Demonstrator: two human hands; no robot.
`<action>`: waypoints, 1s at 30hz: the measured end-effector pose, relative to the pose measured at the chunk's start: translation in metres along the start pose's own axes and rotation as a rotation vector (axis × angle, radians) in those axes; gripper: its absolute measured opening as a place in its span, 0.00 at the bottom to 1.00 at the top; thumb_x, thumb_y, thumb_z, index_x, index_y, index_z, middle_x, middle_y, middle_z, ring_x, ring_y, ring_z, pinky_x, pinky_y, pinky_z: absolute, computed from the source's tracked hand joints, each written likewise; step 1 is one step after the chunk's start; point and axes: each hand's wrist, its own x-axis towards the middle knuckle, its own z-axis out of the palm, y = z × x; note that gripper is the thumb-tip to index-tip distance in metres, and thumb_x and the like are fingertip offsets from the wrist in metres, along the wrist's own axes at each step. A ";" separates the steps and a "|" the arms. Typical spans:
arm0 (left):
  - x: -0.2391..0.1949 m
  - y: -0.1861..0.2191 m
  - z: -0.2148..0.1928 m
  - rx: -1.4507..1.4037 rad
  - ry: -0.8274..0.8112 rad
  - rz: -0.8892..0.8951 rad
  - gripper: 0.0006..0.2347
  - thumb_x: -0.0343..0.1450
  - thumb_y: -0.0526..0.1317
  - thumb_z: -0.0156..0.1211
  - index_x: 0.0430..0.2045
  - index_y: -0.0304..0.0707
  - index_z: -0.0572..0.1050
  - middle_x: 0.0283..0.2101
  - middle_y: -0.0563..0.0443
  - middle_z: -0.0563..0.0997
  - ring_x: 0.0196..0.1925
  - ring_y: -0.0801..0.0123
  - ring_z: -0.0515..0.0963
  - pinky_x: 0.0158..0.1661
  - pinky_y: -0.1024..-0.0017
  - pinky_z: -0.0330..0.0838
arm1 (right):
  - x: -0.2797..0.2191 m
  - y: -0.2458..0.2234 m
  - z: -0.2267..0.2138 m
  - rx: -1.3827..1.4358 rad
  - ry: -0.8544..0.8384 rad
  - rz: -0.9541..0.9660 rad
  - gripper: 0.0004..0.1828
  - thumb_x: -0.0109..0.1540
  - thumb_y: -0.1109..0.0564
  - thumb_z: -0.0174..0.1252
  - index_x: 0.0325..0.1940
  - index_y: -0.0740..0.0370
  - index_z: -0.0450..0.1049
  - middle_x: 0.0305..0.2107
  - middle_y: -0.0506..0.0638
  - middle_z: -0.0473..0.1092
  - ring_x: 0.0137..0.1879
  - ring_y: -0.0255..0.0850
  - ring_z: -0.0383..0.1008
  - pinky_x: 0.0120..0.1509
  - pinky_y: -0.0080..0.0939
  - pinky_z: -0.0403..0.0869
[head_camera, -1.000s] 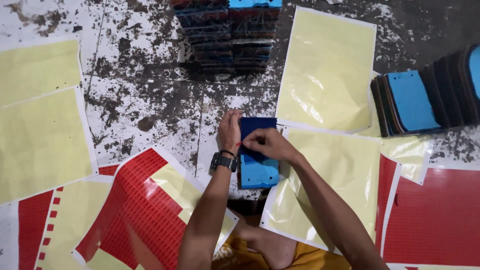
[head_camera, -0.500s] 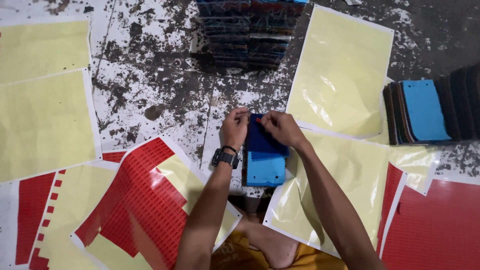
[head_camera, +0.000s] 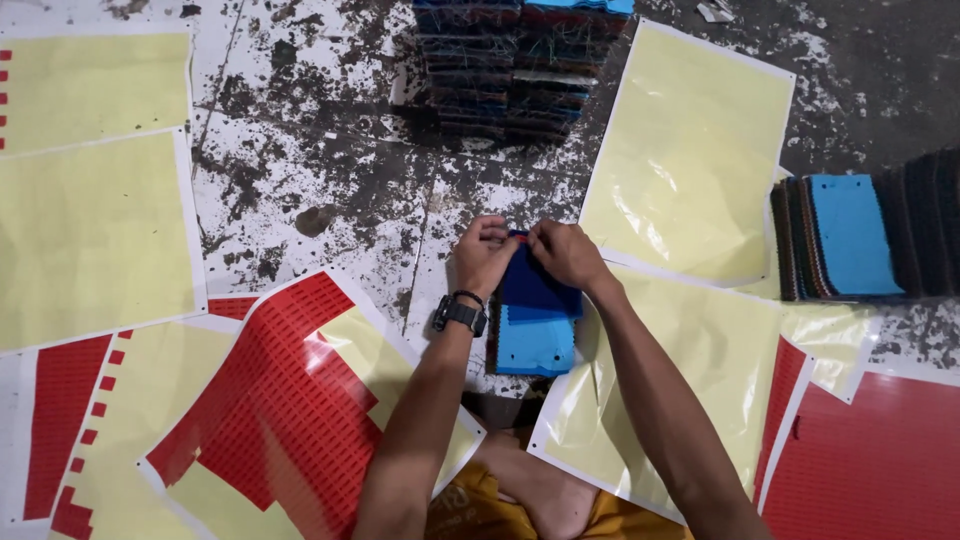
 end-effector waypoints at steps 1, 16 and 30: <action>-0.002 0.002 0.000 0.001 0.000 0.001 0.16 0.60 0.38 0.68 0.42 0.48 0.79 0.38 0.51 0.85 0.38 0.68 0.85 0.39 0.70 0.81 | -0.001 -0.002 0.000 0.001 0.000 0.000 0.13 0.64 0.44 0.56 0.44 0.51 0.78 0.29 0.52 0.78 0.44 0.54 0.81 0.49 0.56 0.78; 0.002 -0.005 0.008 0.077 0.053 0.039 0.17 0.61 0.39 0.72 0.42 0.45 0.76 0.35 0.53 0.84 0.40 0.64 0.85 0.42 0.64 0.80 | -0.014 0.009 0.007 -0.430 0.564 -0.371 0.03 0.57 0.47 0.67 0.33 0.40 0.79 0.29 0.37 0.72 0.40 0.40 0.79 0.44 0.42 0.78; 0.009 -0.002 -0.009 0.370 -0.402 0.303 0.14 0.73 0.49 0.46 0.37 0.52 0.81 0.34 0.57 0.86 0.50 0.55 0.81 0.57 0.57 0.72 | -0.074 0.021 0.024 -0.379 0.102 -0.614 0.18 0.49 0.54 0.69 0.41 0.60 0.75 0.53 0.55 0.69 0.58 0.57 0.73 0.56 0.53 0.76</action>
